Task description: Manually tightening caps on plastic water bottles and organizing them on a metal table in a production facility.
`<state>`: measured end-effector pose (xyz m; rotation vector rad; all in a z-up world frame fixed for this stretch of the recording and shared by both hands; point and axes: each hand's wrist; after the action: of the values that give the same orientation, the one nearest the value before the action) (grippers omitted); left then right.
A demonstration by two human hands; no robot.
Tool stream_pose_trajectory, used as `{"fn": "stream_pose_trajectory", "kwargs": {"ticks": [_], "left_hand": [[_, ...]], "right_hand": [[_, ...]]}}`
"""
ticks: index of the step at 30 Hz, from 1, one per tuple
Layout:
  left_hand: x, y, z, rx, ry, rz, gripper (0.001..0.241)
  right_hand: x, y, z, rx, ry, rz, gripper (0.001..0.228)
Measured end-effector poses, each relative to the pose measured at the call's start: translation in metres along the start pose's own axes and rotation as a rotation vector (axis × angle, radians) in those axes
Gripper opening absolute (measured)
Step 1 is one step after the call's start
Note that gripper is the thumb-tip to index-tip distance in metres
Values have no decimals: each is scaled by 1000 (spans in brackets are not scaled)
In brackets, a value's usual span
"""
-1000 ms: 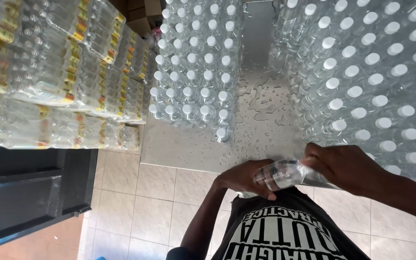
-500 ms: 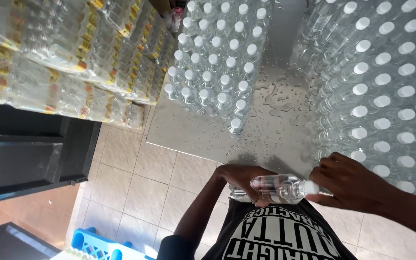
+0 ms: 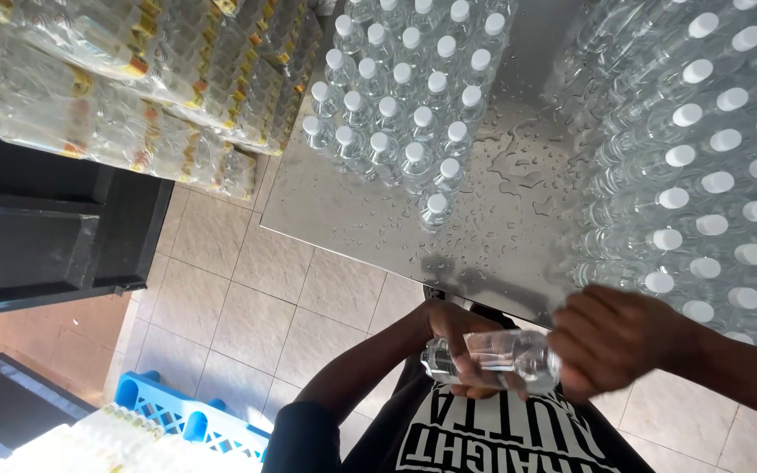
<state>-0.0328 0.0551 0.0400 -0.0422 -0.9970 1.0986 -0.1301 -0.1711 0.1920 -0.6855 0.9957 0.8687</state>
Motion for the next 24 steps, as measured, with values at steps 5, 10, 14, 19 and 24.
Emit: {"fn": "stream_pose_trajectory", "kwargs": {"ticks": [5, 10, 14, 19, 24], "left_hand": [[12, 44, -41, 293, -391, -207, 113], [72, 16, -40, -53, -1197, 180, 67], [101, -10, -21, -586, -1528, 458, 118], [100, 9, -5, -1089, -1676, 1014, 89], [70, 63, -16, -1219, -1708, 1723, 88]], "right_hand": [[71, 12, -31, 700, 157, 438, 56], [143, 41, -36, 1315, 159, 930, 59], [186, 56, -47, 1553, 264, 1149, 63], [205, 52, -52, 1689, 354, 1257, 58], [232, 64, -73, 1735, 430, 1383, 37]]}}
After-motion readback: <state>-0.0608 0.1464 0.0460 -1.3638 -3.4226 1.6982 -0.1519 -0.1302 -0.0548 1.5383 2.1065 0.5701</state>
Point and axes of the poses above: each hand's wrist, its own z-axis towards the middle knuckle, its own x-axis out of the palm, y = z × x, and after that the axes turned 6 degrees about y, right-handed
